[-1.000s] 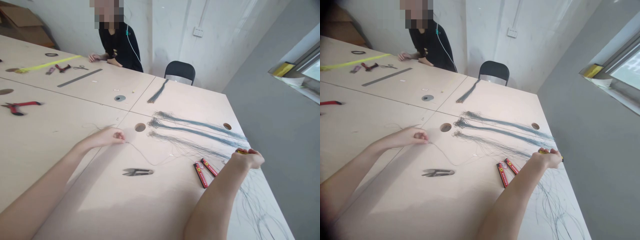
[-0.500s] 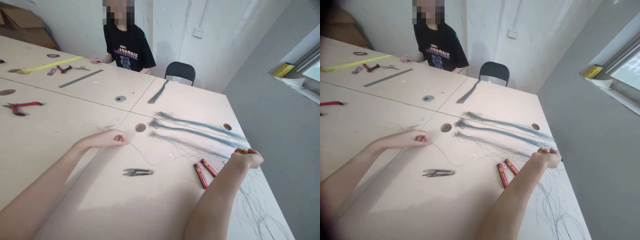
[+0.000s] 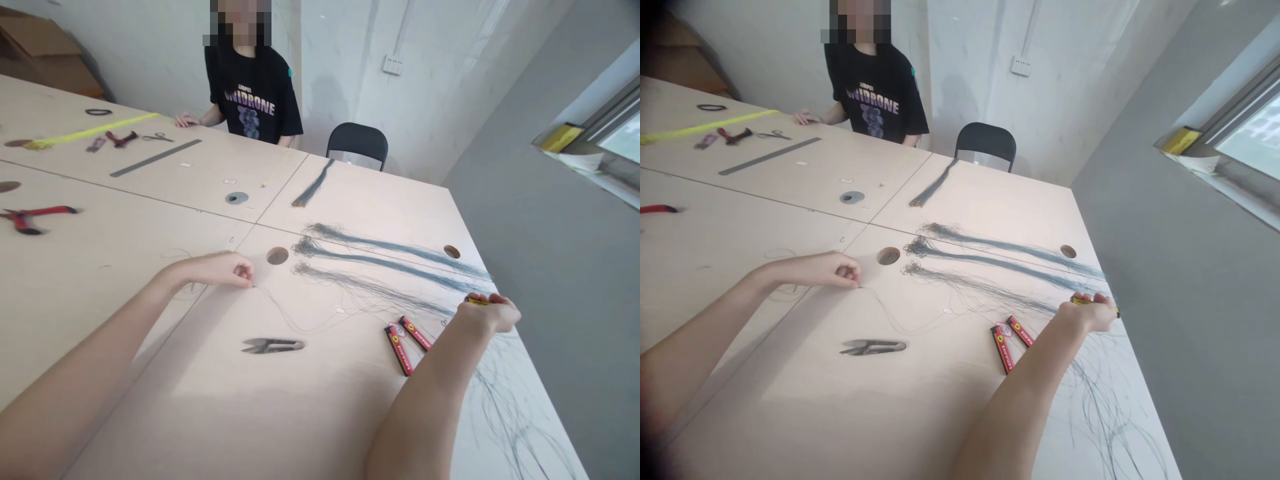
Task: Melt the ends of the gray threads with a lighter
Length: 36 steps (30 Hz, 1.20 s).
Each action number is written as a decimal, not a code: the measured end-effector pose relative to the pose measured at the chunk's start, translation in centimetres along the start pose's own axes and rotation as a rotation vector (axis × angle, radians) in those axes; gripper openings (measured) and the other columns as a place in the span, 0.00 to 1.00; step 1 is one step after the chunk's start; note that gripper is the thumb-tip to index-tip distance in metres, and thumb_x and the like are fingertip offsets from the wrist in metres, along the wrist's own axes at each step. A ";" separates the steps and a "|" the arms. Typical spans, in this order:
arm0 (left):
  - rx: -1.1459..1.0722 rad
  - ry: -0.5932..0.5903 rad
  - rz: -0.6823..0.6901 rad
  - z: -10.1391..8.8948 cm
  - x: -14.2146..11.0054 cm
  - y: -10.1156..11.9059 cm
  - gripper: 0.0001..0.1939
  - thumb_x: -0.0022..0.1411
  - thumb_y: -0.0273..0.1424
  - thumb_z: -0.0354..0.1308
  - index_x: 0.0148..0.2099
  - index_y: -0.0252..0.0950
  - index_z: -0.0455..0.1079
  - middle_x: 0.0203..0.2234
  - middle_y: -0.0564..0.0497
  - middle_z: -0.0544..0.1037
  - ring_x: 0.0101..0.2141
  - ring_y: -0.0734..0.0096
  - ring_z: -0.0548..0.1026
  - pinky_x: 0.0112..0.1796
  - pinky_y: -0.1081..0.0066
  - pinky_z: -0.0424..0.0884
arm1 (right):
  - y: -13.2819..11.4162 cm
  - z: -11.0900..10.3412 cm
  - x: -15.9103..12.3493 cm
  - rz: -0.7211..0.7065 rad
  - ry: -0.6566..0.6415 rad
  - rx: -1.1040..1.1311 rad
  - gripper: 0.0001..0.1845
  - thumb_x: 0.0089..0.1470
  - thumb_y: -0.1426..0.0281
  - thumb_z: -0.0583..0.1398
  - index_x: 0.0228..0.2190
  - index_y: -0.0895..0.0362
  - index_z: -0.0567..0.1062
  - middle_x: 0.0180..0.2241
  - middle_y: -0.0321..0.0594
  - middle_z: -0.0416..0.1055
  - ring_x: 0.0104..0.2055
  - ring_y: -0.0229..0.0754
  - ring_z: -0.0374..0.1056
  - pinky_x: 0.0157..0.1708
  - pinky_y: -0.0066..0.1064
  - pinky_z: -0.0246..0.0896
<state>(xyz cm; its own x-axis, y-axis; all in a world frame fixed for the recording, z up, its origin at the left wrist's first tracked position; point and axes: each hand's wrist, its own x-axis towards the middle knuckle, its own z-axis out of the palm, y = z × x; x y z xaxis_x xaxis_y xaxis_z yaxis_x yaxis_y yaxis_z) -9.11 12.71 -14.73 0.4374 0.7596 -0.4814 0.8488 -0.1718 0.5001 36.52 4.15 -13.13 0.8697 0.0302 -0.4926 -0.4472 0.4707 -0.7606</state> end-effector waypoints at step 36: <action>0.040 -0.035 -0.049 -0.1 0.8 0.8 0.12 0.41 0.39 0.56 0.25 0.38 0.75 0.20 0.56 0.68 0.26 0.79 0.64 0.30 0.69 0.57 | 0.0 0.0 0.1 0.011 -0.009 -0.024 0.13 0.45 0.80 0.52 0.20 0.56 0.52 0.26 0.31 0.50 0.16 0.27 0.47 0.10 0.15 0.45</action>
<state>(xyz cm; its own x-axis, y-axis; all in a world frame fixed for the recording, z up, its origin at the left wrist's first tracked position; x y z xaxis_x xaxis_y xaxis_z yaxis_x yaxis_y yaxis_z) -8.11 13.27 -14.66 0.4046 0.7455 -0.5297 0.8803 -0.1605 0.4465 36.60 4.14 -13.16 0.8663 0.0434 -0.4976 -0.4619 0.4487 -0.7650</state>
